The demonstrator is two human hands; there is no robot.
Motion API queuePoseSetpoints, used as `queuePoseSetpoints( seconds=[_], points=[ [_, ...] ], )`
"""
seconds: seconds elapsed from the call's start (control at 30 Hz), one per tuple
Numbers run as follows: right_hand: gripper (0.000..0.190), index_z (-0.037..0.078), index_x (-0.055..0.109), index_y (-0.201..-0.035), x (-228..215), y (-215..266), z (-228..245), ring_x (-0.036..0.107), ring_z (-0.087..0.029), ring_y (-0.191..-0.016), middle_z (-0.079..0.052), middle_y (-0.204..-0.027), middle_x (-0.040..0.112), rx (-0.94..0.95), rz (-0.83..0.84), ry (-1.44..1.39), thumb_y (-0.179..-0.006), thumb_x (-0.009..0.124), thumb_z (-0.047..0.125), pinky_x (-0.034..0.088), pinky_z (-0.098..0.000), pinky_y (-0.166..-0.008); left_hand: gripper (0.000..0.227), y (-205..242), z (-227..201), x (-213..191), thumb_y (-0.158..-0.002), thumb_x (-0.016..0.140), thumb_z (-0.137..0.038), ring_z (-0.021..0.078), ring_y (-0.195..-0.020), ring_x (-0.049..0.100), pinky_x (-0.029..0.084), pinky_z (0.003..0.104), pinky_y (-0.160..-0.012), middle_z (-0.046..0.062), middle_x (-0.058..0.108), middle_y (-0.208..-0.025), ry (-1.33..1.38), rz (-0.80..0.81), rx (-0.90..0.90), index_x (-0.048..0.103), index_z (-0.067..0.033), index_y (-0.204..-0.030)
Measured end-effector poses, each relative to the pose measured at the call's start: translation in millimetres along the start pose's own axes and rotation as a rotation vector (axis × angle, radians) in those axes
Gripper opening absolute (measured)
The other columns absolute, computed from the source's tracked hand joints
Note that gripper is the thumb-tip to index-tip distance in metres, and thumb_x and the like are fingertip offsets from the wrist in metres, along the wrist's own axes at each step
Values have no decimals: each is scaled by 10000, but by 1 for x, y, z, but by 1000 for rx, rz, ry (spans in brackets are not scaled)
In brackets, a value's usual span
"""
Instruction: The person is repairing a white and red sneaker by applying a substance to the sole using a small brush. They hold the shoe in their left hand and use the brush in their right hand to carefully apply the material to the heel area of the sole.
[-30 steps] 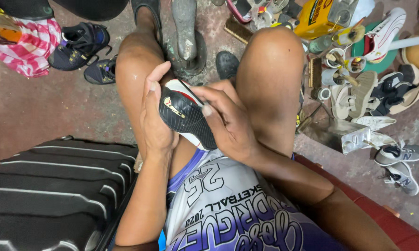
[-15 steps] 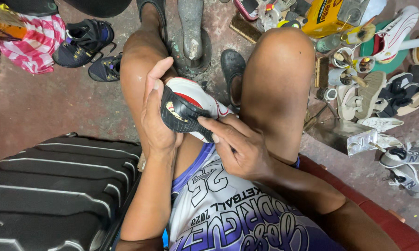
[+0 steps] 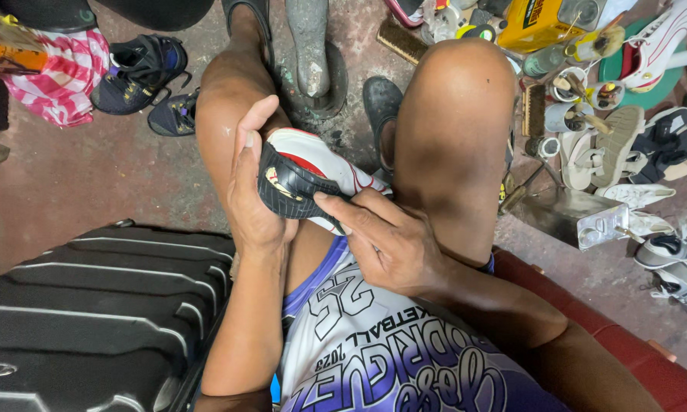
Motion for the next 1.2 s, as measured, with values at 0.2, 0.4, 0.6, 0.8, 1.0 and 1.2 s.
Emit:
queuePoseSetpoints(
  seconds=[0.2,0.4,0.6,0.8,1.0,1.2],
  points=[
    [528,63,592,-1408,0,-2,0,675,-280,-837,-113,-988,615,14,11,38,-905,600,-95,574,-386,-733,490,-2,-1,-1,-1153,382,-285,190,-941,658,530,314,-862,131,674,-1038,-4,-9,15,456,32,-1519],
    [475,61,572,-1423,5,-11,13,680,-277,-849,-111,-1059,604,23,-24,11,-966,589,-63,572,-366,-717,486,-1,-12,6,-1133,406,-322,233,-896,705,580,359,-819,161,698,-1005,61,-10,-50,472,34,-1457],
    [506,59,557,-1457,8,-14,17,651,-262,-800,-99,-1007,558,27,-12,41,-965,574,-54,562,-373,-708,510,0,-22,11,-1150,351,-341,237,-941,711,592,357,-871,176,696,-1031,-87,-24,35,474,35,-1472],
    [498,48,561,-1447,8,-12,13,640,-259,-785,-100,-985,569,30,-4,41,-962,585,-62,554,-371,-693,499,1,-19,10,-1168,263,-328,210,-967,705,593,332,-895,163,697,-1068,-190,37,88,452,10,-1483],
    [420,46,544,-1426,7,-10,10,691,-283,-922,-126,-1120,623,40,-47,-49,-1018,566,-48,582,-364,-773,469,-2,-8,3,-1185,267,-305,159,-970,646,536,290,-875,112,650,-1092,-149,83,62,440,1,-1494],
    [290,11,605,-1336,-9,3,-5,696,-232,-1028,-144,-1176,681,246,-162,-122,-1046,600,12,551,-327,-896,497,7,8,13,-1144,412,-335,131,-952,584,473,256,-869,93,631,-1075,-389,113,141,433,4,-1508]
  ],
)
Point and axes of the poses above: each hand's wrist, its own y-axis away from the middle knuckle, its own x-axis out of the palm, z = x × y, the point moved 5 cm from there along -y, towards the middle knuckle
